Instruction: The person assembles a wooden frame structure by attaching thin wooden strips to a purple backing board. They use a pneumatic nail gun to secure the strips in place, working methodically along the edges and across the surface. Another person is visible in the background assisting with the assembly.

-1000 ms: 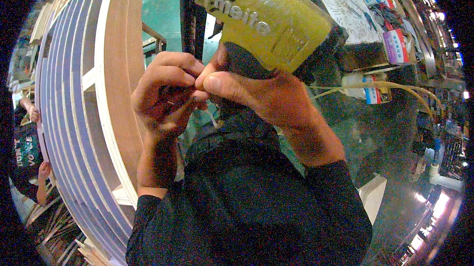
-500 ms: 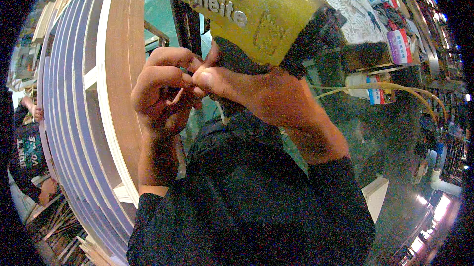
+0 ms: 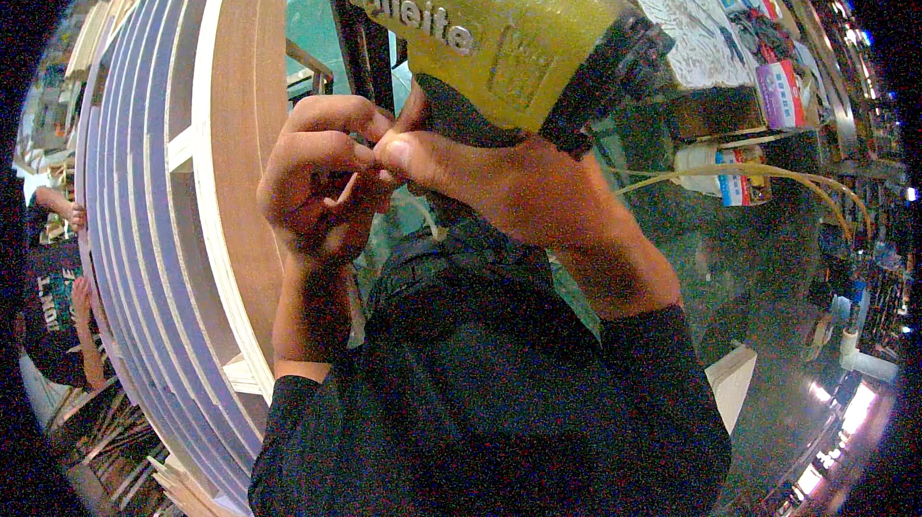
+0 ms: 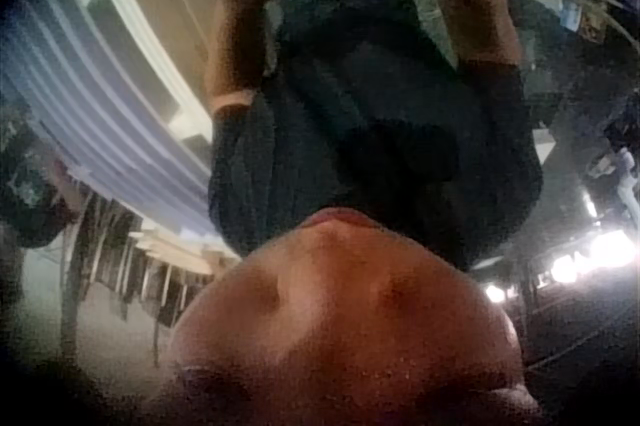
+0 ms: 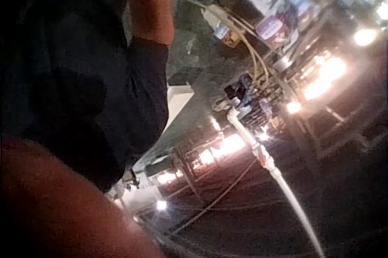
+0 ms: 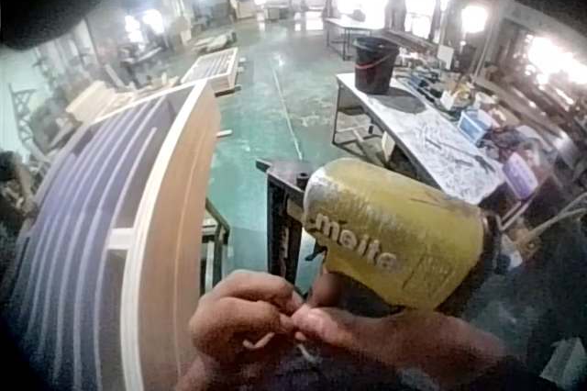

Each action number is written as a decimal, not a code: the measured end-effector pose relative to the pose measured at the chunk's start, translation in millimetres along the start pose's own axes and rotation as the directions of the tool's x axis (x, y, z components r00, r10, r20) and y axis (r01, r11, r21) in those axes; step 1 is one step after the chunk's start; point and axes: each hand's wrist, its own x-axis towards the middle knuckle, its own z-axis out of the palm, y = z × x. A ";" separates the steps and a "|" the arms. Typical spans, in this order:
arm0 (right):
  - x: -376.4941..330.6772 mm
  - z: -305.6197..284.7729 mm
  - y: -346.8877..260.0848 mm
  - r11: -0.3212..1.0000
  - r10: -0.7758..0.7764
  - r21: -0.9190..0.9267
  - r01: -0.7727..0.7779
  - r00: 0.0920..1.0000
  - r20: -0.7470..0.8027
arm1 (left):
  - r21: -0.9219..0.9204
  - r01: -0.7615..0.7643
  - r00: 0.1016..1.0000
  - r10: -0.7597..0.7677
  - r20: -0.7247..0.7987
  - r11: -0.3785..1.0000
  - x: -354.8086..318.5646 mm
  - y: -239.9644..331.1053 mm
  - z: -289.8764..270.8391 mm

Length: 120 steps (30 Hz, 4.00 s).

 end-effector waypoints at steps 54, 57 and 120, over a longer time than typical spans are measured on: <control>14.6 3.4 40.5 0.416 -0.432 -0.808 0.417 0.873 0.228 | 0.271 0.193 0.981 -0.196 -0.018 0.943 8.2 26.1 -31.3; 11.4 3.1 43.4 0.772 -0.282 -0.565 0.291 0.954 0.106 | 0.289 0.191 0.981 -0.196 -0.012 0.938 5.9 24.8 -30.9; 155.9 -6.6 261.9 0.060 0.831 -0.904 0.423 0.481 0.280 | 0.782 0.473 0.872 -0.090 -0.480 0.405 -182.2 120.2 -118.1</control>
